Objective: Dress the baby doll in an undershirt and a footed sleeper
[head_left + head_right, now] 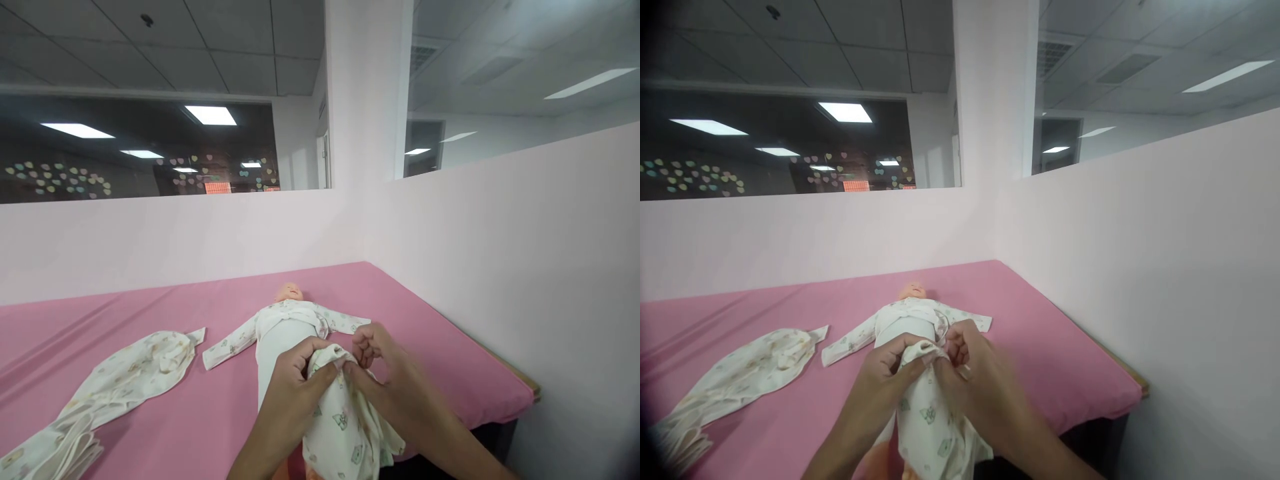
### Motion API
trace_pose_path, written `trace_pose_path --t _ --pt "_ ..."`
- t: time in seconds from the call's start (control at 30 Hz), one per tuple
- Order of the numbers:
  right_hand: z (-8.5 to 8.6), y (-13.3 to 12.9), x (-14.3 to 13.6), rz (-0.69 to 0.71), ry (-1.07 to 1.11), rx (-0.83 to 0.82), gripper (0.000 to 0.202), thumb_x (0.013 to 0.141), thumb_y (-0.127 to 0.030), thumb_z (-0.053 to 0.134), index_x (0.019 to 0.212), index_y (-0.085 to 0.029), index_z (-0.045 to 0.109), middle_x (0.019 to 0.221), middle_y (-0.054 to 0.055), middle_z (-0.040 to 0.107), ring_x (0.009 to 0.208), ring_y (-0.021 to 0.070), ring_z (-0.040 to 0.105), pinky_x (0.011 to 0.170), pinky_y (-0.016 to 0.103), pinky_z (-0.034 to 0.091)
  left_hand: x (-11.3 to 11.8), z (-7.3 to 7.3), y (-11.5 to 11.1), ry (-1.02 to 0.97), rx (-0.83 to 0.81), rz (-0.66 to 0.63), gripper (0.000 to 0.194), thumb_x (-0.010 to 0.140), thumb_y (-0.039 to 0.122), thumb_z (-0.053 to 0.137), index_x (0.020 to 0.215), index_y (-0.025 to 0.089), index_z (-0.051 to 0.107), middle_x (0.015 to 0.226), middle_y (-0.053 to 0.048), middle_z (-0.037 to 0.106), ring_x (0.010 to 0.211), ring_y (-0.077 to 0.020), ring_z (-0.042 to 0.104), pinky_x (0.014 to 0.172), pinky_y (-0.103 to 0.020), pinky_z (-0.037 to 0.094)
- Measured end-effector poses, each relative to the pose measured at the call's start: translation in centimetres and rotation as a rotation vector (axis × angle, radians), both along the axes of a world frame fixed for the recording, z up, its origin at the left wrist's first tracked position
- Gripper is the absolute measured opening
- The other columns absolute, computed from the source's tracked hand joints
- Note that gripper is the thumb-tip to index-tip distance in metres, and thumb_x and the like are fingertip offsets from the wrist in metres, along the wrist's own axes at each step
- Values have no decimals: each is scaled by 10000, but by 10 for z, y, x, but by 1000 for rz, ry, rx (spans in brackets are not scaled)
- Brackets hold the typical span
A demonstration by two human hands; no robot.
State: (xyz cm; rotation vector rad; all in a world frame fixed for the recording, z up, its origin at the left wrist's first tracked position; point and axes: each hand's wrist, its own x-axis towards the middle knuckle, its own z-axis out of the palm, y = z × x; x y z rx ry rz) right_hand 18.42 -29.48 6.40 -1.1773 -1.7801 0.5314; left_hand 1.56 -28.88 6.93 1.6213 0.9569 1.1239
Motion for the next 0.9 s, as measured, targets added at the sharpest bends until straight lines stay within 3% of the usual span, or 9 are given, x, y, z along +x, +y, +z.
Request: trace_pose_path --t 0.1,0.2,0.27,0.33,0.47,0.57,0.7,0.8,0.9 --pt "1 3 3 192 185 -217 160 900 -339 531 802 -213 516 690 -26 527 621 123 474 552 244 354 6 -5 11 68 80 102 307 857 475 579 988 209 658 900 -20 664 846 -197 584 754 -295 448" --pt "-1 8 6 313 486 -426 180 883 -352 571 795 -198 542 709 -22 546 635 119 501 607 254 400 14 -17 26 179 301 413 332 863 463 563 1084 220 611 971 -34 636 924 -219 560 824 -345 426" --pt "-3 10 6 334 693 -498 171 861 -348 613 798 -195 570 739 -16 568 682 127 531 683 275 435 19 -24 28 243 417 546 268 890 449 517 959 210 616 936 -41 614 913 -218 544 824 -356 413" --pt "-7 8 2 373 831 -525 164 842 -334 648 775 -196 590 742 -10 583 709 138 551 718 286 448 23 -27 22 302 409 482 306 923 458 450 819 210 595 847 -30 603 818 -200 544 753 -336 413" --pt "-11 -5 -5 428 962 -513 150 867 -320 636 785 -196 654 835 34 637 797 173 587 756 301 467 27 -21 1 364 251 275 317 913 507 455 859 221 580 822 -13 623 740 -187 554 654 -297 394" --pt "-15 -11 -5 432 1003 -533 164 901 -329 597 887 -197 693 904 56 655 846 186 603 787 311 474 28 -13 -6 381 256 284 318 944 468 400 834 219 564 831 -15 622 782 -192 560 672 -296 387" --pt "-22 -4 1 479 971 -605 207 915 -335 559 876 -184 694 849 61 664 825 193 616 728 302 474 33 -5 -10 418 335 327 280 966 352 361 786 215 527 824 -9 587 764 -176 538 687 -309 384" --pt "-26 4 4 503 888 -671 162 875 -323 606 897 -189 694 754 33 654 760 184 611 669 286 463 44 -6 -16 417 467 362 231 956 267 372 777 212 506 819 -4 560 764 -167 532 719 -322 388" --pt "-27 11 6 470 808 -604 119 784 -292 705 871 -213 692 686 -1 629 727 178 599 675 286 462 58 -11 -26 405 674 454 179 927 192 406 776 210 501 785 7 540 759 -164 513 766 -344 376"
